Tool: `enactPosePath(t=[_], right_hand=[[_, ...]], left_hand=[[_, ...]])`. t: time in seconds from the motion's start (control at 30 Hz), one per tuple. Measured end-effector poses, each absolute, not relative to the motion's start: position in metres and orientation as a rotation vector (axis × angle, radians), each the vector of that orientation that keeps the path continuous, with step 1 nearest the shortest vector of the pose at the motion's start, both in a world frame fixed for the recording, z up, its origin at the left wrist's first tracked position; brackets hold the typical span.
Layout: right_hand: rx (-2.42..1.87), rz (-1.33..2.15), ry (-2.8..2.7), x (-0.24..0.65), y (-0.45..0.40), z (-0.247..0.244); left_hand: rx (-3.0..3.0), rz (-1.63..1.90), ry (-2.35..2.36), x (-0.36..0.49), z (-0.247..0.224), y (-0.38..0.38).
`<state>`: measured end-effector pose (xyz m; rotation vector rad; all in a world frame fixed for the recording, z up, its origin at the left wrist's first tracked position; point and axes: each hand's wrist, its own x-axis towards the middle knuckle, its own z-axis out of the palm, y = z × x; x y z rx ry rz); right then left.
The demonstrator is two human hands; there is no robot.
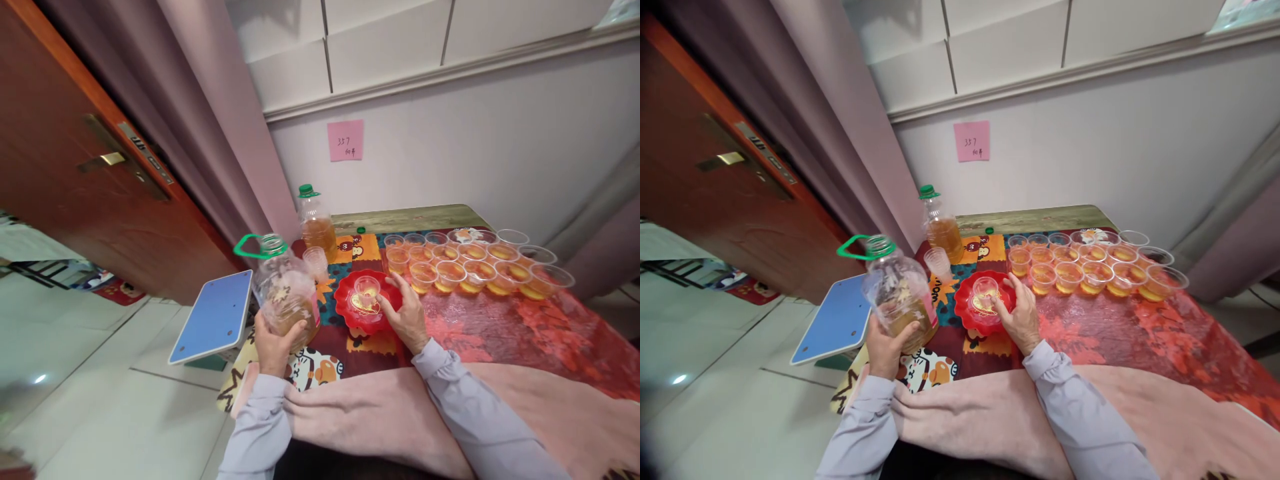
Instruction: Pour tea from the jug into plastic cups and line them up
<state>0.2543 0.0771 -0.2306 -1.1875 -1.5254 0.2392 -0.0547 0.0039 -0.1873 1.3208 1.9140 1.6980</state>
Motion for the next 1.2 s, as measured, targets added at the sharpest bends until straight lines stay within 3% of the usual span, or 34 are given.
enactPosePath(t=[0.3,0.5,0.6,1.2], right_hand=[[-1.003,0.38,-1.353,0.252,0.059,-0.209],[-0.897,1.26,-1.13,0.218,0.031,-0.169],[-0.879,1.527,-1.038,0.201,0.019,-0.155],[-0.905,1.701,-0.647,0.164,0.022,-0.147]], left_hand=[[1.763,1.135,2.349,-0.045,-0.115,-0.031],[1.82,0.905,2.381,-0.051,-0.102,-0.048],[1.907,0.78,2.377,-0.054,-0.098,-0.053],[2.241,0.221,2.354,-0.071,-0.073,-0.034]])
